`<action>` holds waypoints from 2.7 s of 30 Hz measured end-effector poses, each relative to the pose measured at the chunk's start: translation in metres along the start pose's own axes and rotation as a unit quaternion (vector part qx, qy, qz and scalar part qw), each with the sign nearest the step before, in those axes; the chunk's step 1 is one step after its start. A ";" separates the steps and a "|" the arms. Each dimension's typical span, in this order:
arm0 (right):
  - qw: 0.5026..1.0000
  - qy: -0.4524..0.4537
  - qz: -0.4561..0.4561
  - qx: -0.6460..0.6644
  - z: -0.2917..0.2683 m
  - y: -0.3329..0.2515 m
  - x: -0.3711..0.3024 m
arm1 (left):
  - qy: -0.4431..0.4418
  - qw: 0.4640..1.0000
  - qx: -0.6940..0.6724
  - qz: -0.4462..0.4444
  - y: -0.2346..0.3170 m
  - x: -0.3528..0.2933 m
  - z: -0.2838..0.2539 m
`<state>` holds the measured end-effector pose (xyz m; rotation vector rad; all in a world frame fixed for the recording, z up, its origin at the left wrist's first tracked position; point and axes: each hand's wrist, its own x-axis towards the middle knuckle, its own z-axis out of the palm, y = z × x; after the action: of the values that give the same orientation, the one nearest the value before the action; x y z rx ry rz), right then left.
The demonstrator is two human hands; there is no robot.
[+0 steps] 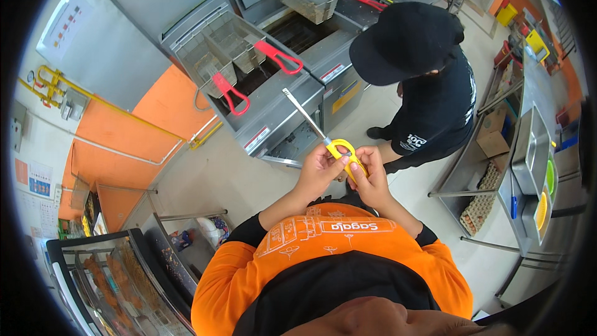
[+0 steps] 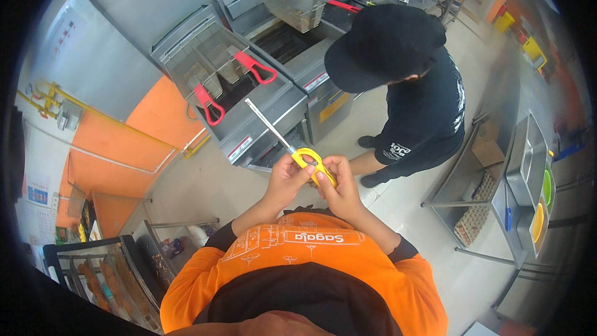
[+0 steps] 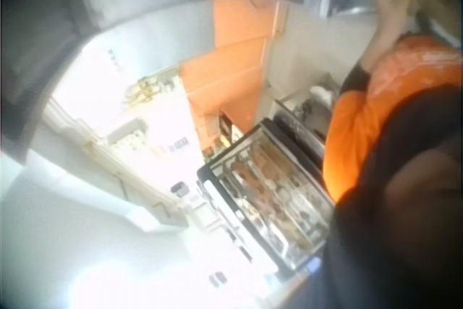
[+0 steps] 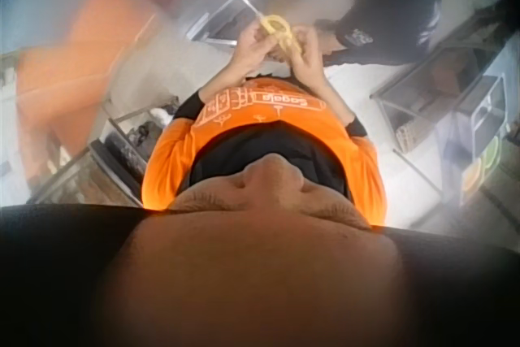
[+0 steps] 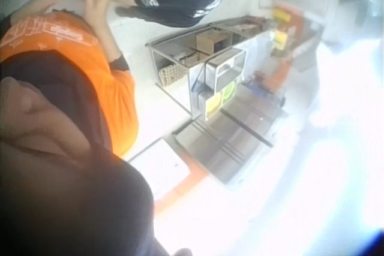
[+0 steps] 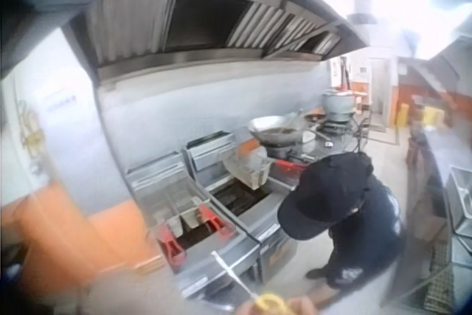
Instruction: The person uses a yellow long-reach lighter to ignite the gas burner inside a commercial deep fryer. They walk to the fryer, ignite the lighter, and hold the flame to the burner while a coworker adjusts internal components. The person repeatedly ignites the lighter to assist the lighting process.
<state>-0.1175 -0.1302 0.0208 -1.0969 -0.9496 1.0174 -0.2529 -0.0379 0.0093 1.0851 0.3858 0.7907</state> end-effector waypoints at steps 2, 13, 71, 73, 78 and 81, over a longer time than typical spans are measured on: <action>0.999 -0.014 -0.018 0.026 0.016 0.005 -0.015 | -0.013 1.000 0.024 0.007 0.007 -0.020 -0.008; 0.973 -0.183 -0.110 -0.087 0.078 0.012 -0.025 | 0.018 0.990 0.041 0.134 0.029 -0.088 -0.036; 0.992 -0.073 -0.078 -0.069 0.109 0.000 -0.057 | 0.070 0.929 0.333 0.148 0.035 -0.142 -0.016; 0.987 -0.072 -0.099 -0.105 0.110 -0.005 -0.055 | 0.067 0.931 0.343 0.101 0.040 -0.145 -0.016; 0.995 -0.068 -0.072 -0.019 0.114 -0.004 -0.049 | 0.088 0.919 0.383 0.026 0.059 -0.148 -0.009; 0.992 -0.106 -0.066 -0.017 0.113 0.005 -0.045 | 0.113 0.914 0.390 0.013 0.053 -0.152 -0.013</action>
<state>-0.2376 -0.1454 0.0340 -0.9537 -1.1994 1.0258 -0.3833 -0.1292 0.0370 1.7480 0.9384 0.8043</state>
